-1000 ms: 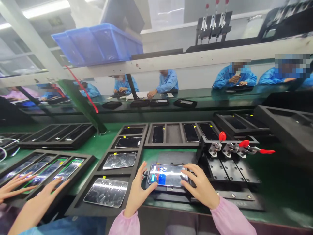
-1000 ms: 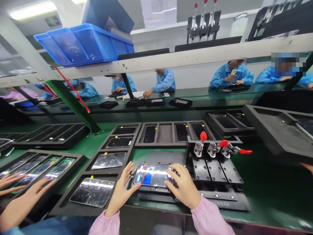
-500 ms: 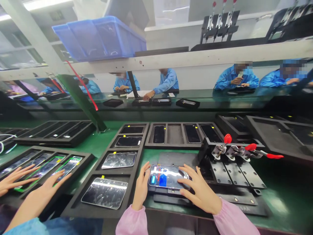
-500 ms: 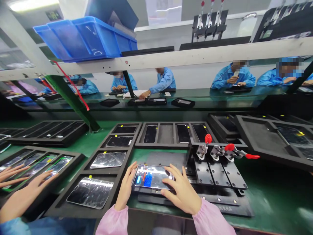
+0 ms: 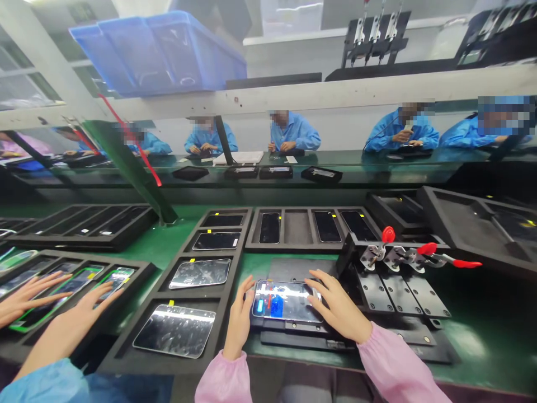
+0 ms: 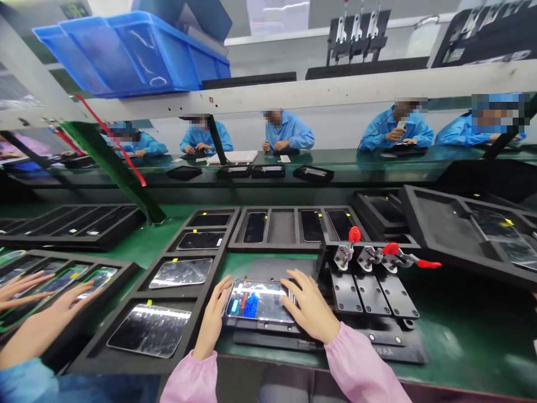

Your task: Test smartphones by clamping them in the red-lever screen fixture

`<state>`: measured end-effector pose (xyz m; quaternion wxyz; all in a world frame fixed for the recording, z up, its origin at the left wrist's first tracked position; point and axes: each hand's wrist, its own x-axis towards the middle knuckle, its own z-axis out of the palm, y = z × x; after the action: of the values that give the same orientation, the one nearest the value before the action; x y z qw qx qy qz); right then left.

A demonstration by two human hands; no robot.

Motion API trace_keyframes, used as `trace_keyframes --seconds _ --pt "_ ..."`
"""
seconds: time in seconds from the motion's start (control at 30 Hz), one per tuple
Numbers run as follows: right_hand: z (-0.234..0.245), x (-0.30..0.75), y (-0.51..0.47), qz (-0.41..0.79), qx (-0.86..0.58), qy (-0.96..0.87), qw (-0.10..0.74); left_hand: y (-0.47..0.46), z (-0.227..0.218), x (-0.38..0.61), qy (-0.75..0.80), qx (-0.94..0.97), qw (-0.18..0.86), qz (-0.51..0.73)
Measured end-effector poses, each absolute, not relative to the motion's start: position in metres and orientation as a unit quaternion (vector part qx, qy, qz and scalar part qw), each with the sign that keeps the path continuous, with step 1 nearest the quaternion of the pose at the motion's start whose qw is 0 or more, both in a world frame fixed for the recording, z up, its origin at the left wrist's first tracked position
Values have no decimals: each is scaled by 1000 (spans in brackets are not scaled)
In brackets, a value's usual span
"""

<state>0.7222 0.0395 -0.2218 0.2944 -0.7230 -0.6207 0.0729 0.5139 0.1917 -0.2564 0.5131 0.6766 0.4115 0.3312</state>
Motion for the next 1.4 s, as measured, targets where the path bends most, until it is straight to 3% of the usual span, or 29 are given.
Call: trace_keyframes --seconds 0.1,0.2,0.43,0.6,1.07,1.4 --pt "-218 718 44 85 -732 -634 236 192 -256 513 408 679 518 324" --pt "-213 716 40 108 -719 -645 235 192 -255 513 405 677 525 319" --pt "-213 722 31 145 -703 -574 395 192 -257 513 403 673 526 328" --pt "-221 727 35 153 -711 -533 432 192 -257 513 401 675 527 325" --pt "-232 742 39 209 -741 -541 339 194 -261 512 397 668 539 325" --pt "-232 742 39 231 -738 -537 337 193 -260 511 391 670 540 328"
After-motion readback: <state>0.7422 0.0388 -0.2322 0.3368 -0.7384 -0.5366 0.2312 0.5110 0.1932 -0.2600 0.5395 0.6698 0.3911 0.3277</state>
